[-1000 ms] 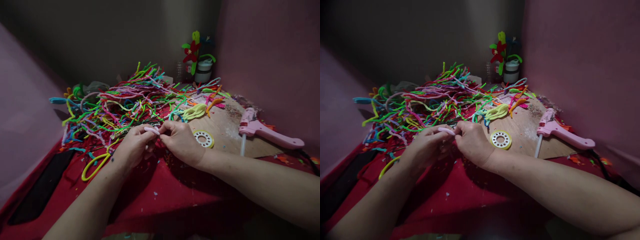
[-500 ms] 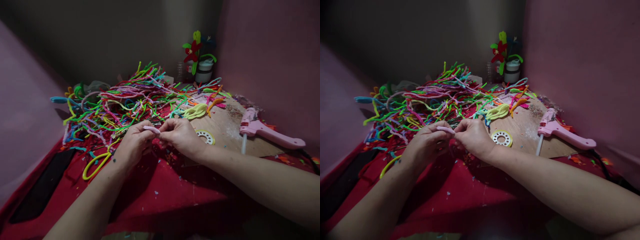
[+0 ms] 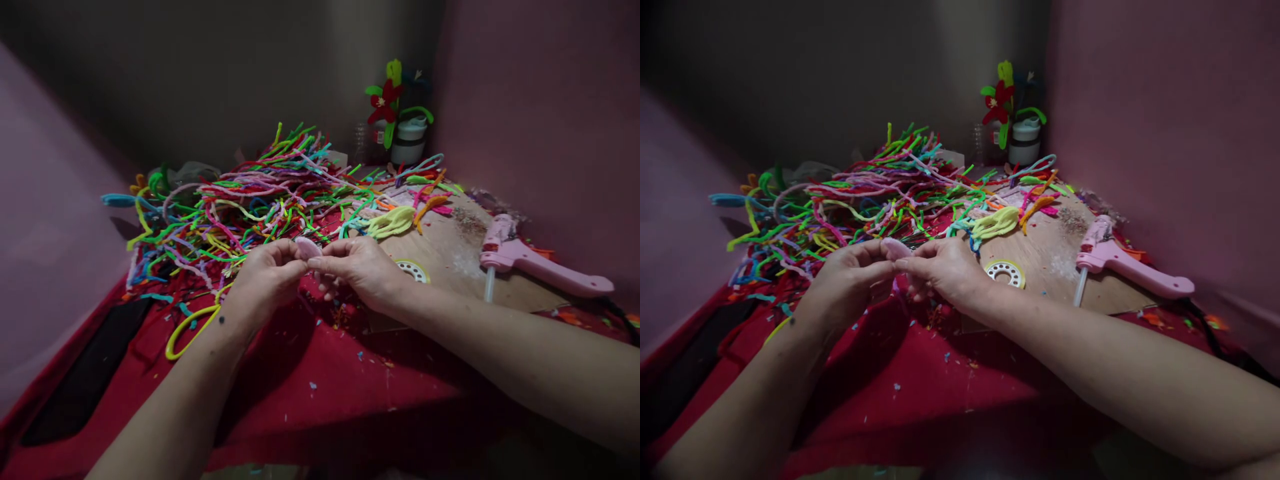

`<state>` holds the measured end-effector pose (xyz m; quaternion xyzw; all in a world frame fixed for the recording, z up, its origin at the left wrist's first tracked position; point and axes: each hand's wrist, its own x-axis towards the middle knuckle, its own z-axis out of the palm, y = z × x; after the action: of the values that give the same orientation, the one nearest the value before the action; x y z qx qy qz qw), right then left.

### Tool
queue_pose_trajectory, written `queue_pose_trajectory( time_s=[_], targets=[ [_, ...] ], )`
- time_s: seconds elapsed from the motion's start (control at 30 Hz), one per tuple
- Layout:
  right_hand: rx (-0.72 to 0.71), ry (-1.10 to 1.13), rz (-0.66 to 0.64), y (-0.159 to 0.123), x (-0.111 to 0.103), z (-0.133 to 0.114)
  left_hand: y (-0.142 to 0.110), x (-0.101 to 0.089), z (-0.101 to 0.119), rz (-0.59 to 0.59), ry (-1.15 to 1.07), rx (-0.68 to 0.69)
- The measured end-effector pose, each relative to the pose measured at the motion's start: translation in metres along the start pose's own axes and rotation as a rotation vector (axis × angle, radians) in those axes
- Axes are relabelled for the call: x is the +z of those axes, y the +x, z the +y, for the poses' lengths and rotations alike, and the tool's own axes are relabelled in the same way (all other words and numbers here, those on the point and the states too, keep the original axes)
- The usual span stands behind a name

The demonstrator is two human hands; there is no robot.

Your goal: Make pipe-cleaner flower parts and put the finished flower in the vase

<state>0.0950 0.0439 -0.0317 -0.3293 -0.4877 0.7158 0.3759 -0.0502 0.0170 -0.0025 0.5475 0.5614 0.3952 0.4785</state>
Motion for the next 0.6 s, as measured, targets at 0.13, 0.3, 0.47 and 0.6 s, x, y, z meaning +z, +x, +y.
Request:
queue_pose_trajectory(
  time_s=[0.13,0.3,0.47,0.6],
  targets=[
    [0.088,0.056,-0.065,0.004,-0.005,0.003,-0.001,-0.004,0.002,-0.005,0.240,0.195],
    [0.096,0.059,-0.157,0.005,-0.008,0.004,-0.001,-0.012,0.002,-0.072,0.266,0.236],
    [0.104,0.055,-0.124,-0.001,-0.002,0.000,0.003,-0.022,0.001,-0.207,0.021,0.075],
    [0.103,0.005,-0.045,-0.004,0.001,-0.002,0.001,-0.017,0.004,-0.141,-0.067,0.092]
  ],
)
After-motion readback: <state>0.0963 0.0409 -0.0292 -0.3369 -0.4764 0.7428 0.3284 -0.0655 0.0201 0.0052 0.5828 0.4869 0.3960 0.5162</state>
